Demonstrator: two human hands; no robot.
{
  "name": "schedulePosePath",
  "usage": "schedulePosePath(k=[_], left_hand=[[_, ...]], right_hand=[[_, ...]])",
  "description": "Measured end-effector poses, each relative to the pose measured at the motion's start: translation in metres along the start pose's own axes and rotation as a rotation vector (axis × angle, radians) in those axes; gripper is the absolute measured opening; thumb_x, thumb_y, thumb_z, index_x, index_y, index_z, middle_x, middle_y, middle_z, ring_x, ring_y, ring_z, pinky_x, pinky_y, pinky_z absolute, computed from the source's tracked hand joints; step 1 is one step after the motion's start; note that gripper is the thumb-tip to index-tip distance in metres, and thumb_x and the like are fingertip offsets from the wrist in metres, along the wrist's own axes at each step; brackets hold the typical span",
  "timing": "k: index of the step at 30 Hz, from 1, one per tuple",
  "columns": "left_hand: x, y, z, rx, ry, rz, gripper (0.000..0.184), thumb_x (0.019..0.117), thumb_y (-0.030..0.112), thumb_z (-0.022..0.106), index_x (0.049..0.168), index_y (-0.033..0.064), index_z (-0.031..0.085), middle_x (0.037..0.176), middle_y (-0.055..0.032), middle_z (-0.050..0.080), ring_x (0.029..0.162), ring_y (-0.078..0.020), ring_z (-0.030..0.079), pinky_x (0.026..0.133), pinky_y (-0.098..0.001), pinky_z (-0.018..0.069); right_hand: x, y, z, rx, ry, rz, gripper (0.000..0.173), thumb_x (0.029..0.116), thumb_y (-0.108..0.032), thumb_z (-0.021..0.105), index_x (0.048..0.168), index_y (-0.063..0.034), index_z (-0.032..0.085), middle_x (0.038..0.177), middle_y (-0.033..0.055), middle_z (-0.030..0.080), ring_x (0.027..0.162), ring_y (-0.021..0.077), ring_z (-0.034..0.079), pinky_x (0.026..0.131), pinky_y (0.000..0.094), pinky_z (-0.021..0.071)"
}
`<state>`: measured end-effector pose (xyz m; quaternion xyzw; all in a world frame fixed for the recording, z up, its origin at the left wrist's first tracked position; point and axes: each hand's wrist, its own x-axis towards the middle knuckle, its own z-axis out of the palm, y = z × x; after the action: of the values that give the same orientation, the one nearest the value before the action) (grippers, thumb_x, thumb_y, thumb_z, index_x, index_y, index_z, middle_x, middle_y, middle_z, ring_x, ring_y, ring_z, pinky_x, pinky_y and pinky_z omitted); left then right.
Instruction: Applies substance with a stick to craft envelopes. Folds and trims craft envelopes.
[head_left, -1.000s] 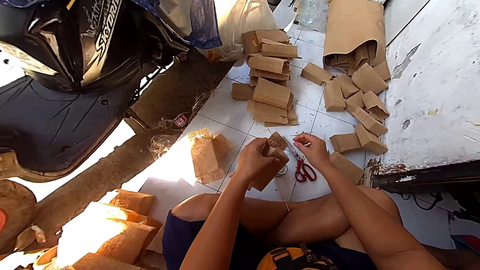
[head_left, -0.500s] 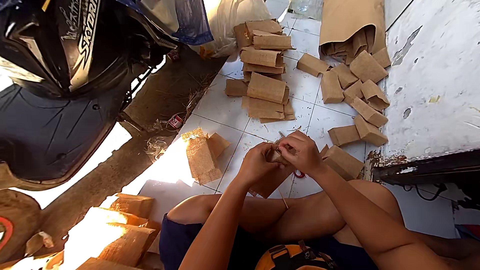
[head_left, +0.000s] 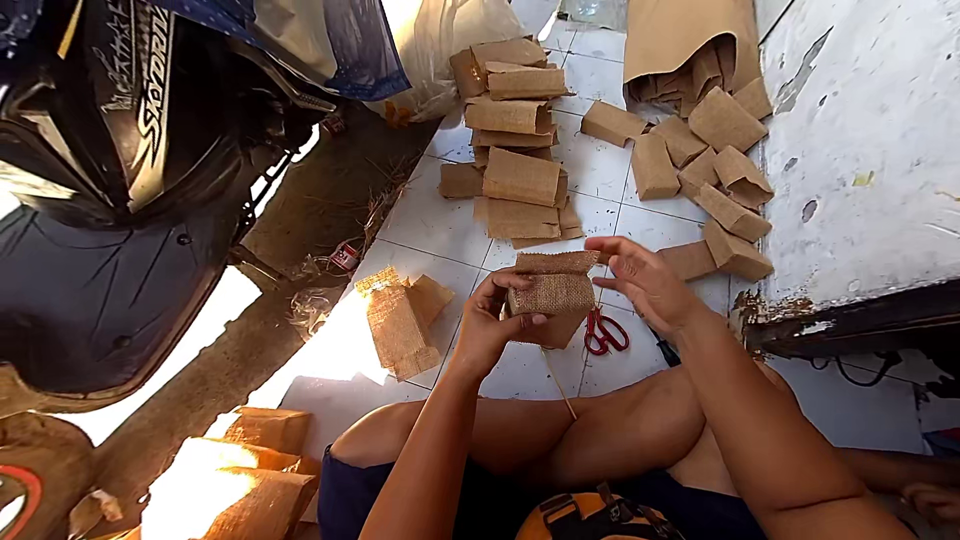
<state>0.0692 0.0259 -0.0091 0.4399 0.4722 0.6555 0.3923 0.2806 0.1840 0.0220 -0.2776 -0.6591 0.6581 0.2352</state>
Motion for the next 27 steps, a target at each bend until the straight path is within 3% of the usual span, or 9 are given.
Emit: schedulePosePath(k=[1,4,7,9,10,13,20,23,27], left_hand=[[0.000,-0.001,0.000,-0.029,0.004,0.007,0.043,0.0760,0.002,0.083,0.111,0.0183,0.066,0.129,0.0035,0.062,0.112,-0.0098,0.062,0.094,-0.0303,0.0558],[0.000,-0.004,-0.001,-0.119,-0.037,0.022,0.046,0.0798,0.007,0.081,0.117,0.0218,0.059,0.128,0.0041,0.061,0.113,-0.0100,0.062,0.095,-0.0309,0.0556],[-0.002,-0.005,0.009,-0.153,-0.015,-0.029,0.069,0.0810,0.037,0.080,0.130,0.0294,0.031,0.130,0.0121,0.058,0.112,-0.0037,0.062,0.091,-0.0285,0.0548],[-0.004,-0.005,0.018,-0.125,0.052,-0.129,0.082,0.0871,0.038,0.075,0.148,0.0270,0.021,0.137,0.0066,0.055,0.114,-0.0062,0.062,0.095,-0.0313,0.0544],[-0.004,-0.004,0.023,-0.126,0.092,-0.172,0.071,0.0935,0.026,0.066,0.151,0.0231,0.026,0.136,0.0021,0.055,0.112,-0.0086,0.063,0.095,-0.0329,0.0546],[-0.004,-0.001,0.031,-0.152,0.165,-0.238,0.037,0.0993,0.005,0.045,0.134,0.0147,0.051,0.117,-0.0003,0.066,0.101,-0.0091,0.067,0.090,-0.0319,0.0566],[-0.006,0.002,0.031,-0.130,0.189,-0.177,0.031,0.0977,0.003,0.043,0.121,0.0156,0.058,0.115,0.0006,0.066,0.101,-0.0089,0.065,0.088,-0.0313,0.0559],[-0.006,0.003,0.028,-0.121,0.184,-0.144,0.031,0.0975,0.005,0.041,0.121,0.0159,0.058,0.120,0.0003,0.065,0.104,-0.0094,0.065,0.090,-0.0308,0.0552],[-0.007,0.001,0.026,-0.106,0.127,-0.110,0.032,0.1001,0.007,0.035,0.121,0.0168,0.058,0.120,0.0009,0.065,0.103,-0.0083,0.064,0.090,-0.0296,0.0549]], right_hand=[[-0.001,0.001,0.008,0.106,-0.090,0.042,0.045,0.0989,-0.036,0.062,0.138,-0.0142,0.056,0.132,-0.0011,0.062,0.118,0.0105,0.060,0.100,0.0344,0.0525],[-0.002,0.004,0.026,0.330,-0.102,0.101,0.017,0.1004,-0.009,0.058,0.114,-0.0082,0.068,0.105,0.0028,0.072,0.095,0.0105,0.070,0.089,0.0296,0.0590],[-0.005,0.001,0.033,0.273,-0.038,0.062,0.017,0.0995,-0.004,0.059,0.112,-0.0062,0.070,0.101,0.0033,0.073,0.090,0.0094,0.070,0.085,0.0272,0.0589],[-0.006,0.001,0.038,0.210,-0.005,0.021,0.014,0.0989,-0.005,0.062,0.109,-0.0059,0.071,0.096,0.0026,0.073,0.086,0.0077,0.069,0.081,0.0250,0.0582],[-0.007,0.001,0.040,0.184,0.012,0.003,0.014,0.0987,-0.005,0.062,0.108,-0.0054,0.072,0.095,0.0025,0.073,0.085,0.0072,0.069,0.080,0.0243,0.0580],[-0.010,0.001,0.043,0.138,0.035,-0.029,0.015,0.0987,-0.003,0.062,0.110,-0.0035,0.072,0.096,0.0032,0.073,0.086,0.0070,0.069,0.081,0.0240,0.0580],[-0.009,0.002,0.047,0.101,-0.023,-0.221,0.029,0.0986,0.000,0.060,0.126,-0.0012,0.069,0.124,0.0071,0.071,0.104,0.0104,0.070,0.091,0.0260,0.0582],[-0.006,0.005,0.041,-0.034,-0.173,-0.362,0.046,0.0876,-0.017,0.078,0.129,-0.0017,0.065,0.139,0.0091,0.063,0.129,0.0164,0.059,0.107,0.0341,0.0522],[-0.003,0.010,0.040,-0.125,-0.171,-0.502,0.041,0.0785,-0.009,0.084,0.115,-0.0004,0.068,0.134,0.0124,0.065,0.127,0.0182,0.062,0.102,0.0335,0.0556]])
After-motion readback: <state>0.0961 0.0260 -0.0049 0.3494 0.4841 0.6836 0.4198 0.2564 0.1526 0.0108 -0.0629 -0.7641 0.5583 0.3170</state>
